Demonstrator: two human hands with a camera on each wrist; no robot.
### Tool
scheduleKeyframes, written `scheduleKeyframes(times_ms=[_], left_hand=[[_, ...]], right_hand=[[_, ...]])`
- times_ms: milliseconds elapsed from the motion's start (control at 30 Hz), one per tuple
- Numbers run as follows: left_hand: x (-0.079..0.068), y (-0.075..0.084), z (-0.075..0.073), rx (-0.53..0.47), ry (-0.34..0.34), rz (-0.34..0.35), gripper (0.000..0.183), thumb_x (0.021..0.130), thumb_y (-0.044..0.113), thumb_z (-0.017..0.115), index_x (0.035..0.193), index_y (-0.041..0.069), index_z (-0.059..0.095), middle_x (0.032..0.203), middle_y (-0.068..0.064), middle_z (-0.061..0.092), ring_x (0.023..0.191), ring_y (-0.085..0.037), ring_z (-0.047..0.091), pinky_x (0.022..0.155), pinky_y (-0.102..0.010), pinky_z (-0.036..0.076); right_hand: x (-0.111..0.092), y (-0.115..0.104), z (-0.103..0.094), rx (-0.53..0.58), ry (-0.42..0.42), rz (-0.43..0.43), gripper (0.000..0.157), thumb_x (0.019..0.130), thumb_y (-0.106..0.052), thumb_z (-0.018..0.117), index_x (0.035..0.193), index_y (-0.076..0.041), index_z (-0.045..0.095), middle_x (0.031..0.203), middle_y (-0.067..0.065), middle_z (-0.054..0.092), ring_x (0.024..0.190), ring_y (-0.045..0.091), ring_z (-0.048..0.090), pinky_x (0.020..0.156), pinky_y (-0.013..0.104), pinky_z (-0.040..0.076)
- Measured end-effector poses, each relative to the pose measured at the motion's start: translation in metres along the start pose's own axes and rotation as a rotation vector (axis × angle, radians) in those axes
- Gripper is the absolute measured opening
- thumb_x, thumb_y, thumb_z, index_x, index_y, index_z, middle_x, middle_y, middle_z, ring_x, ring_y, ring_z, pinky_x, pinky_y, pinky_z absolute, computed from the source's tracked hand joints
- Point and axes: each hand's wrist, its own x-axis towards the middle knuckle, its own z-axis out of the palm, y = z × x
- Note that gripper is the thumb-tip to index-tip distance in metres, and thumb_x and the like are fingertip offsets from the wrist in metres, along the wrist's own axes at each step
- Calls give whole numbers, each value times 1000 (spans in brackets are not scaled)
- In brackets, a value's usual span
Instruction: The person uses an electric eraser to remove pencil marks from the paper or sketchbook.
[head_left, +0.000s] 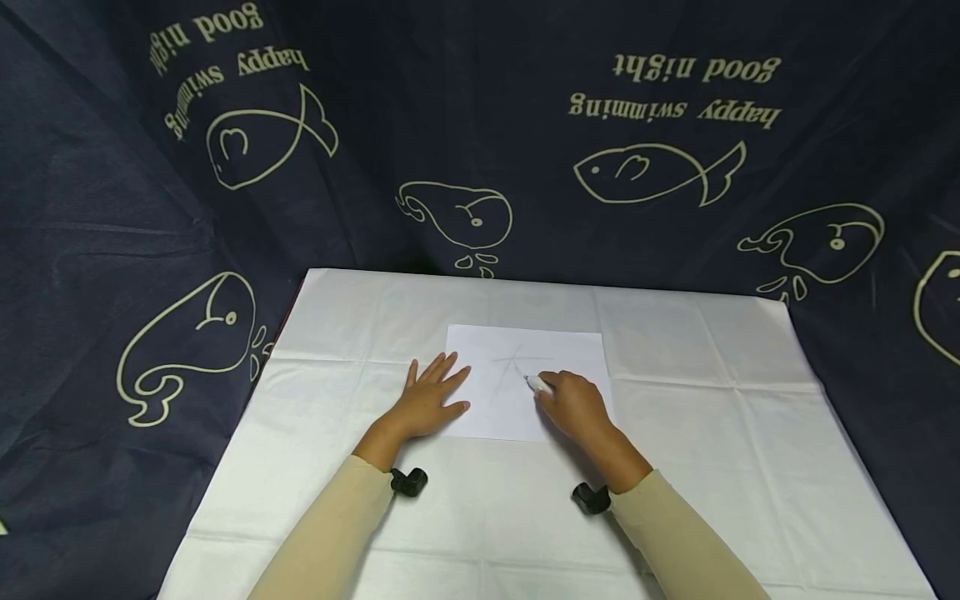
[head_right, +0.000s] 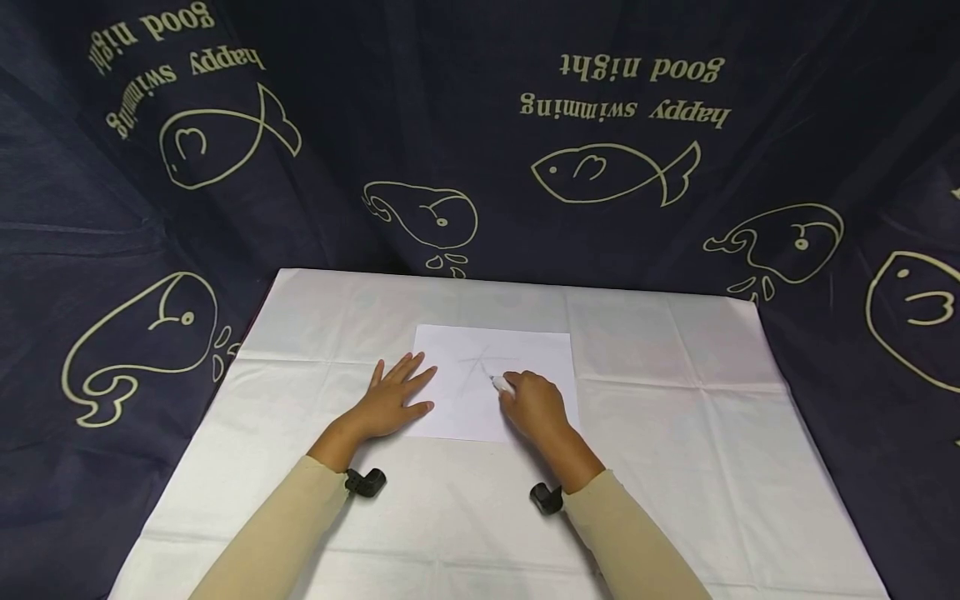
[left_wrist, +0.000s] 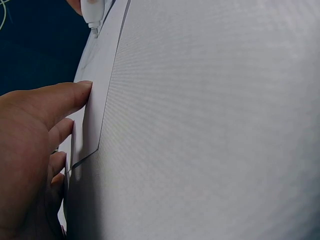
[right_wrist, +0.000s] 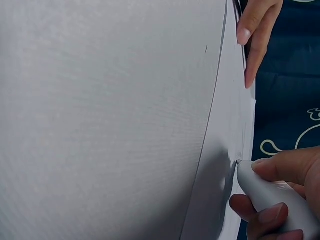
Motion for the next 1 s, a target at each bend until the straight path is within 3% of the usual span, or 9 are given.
scheduleKeyframes(times_ms=[600,1000], left_hand=[[2,-1,0,5,-30,-16,67,103,48,50,161,24,28,172,-5,8,161,-27,2,124,-64,-9],[-1,1,-2,-1,-13,-3,66,103,46,52,160,22,31,172,-8,12,160,-29,5,124,-66,-7]], right_hand=[[2,-1,1,16,-30,4,34,90,-18,73,121,-6,73,102,19,75,93,38,72,78,52,57],[3,-1,2,9,-26,8,35,90,-19,73,122,-5,73,105,20,75,95,40,72,79,53,57]])
